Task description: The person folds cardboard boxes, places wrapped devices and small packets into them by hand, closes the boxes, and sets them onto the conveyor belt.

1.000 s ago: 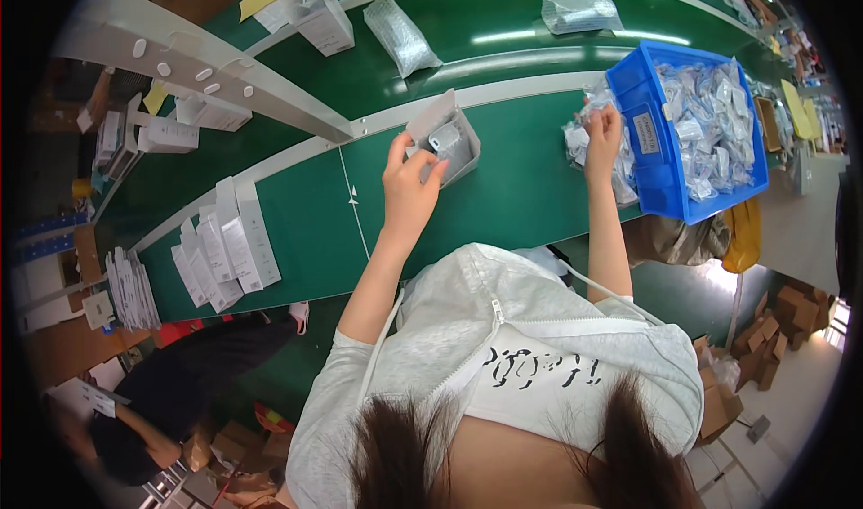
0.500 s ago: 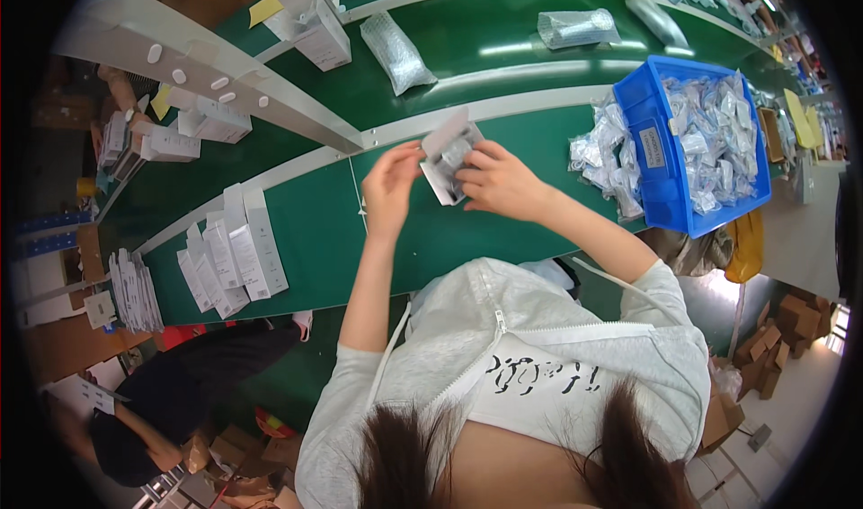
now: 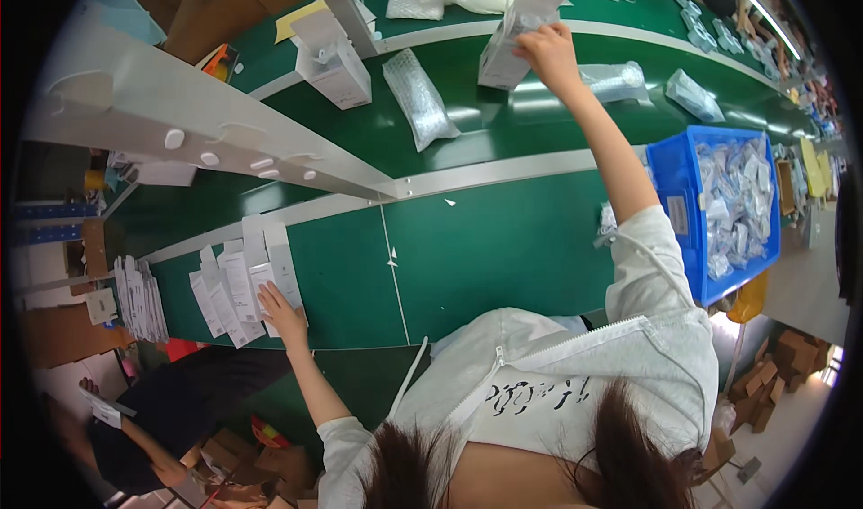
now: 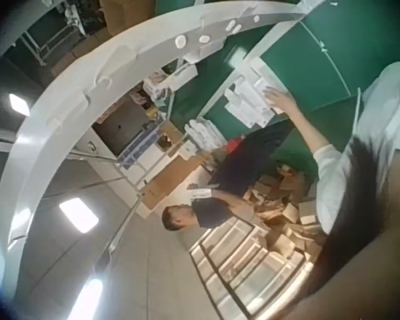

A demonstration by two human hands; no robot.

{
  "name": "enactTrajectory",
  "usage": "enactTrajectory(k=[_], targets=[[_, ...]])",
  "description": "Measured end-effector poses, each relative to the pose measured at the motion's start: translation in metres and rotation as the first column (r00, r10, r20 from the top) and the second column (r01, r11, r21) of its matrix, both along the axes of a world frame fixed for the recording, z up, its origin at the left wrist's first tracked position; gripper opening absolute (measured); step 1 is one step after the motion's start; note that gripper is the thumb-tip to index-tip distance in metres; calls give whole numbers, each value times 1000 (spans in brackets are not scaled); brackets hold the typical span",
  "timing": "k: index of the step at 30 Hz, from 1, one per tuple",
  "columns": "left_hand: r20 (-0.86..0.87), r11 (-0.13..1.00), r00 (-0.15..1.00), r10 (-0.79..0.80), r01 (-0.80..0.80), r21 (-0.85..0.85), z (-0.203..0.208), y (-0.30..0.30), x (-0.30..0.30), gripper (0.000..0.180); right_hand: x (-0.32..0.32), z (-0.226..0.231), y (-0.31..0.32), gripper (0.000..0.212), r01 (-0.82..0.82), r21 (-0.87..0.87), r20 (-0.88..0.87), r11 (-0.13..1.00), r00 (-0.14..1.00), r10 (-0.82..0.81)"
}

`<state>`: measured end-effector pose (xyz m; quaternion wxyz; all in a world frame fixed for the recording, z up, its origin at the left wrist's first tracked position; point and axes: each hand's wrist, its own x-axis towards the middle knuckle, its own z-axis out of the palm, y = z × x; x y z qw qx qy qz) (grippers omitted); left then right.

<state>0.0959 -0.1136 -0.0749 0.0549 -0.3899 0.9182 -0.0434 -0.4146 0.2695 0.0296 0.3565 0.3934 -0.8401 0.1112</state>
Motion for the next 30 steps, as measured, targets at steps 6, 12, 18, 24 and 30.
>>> enactTrajectory(k=[6, 12, 18, 24, 30], targets=[[-64, 983, 995, -79, 89, 162, 24, 69, -26, 80, -27, -19, -23, 8, 125, 130, -76, 984, 990, -116], [-141, 952, 950, -277, 291, 93, 29, 188, -52, 57, 41, -37, -114, 29, -125, -371, 241, 920, 944, 225], [-471, 932, 875, -113, 258, 254, 49, 131, -101, 55, 52, -92, -230, 72, 293, 179, 689, 939, 644, -332], [-354, 520, 924, 141, 235, 821, 15, 124, -90, 62, 60, -99, -201, 86, 160, -30, 885, 987, 463, -48], [-542, 297, 803, 248, 470, 831, 62, 161, -117, 74, 110, -39, -52, 87, -47, -661, 537, 749, 668, 515]])
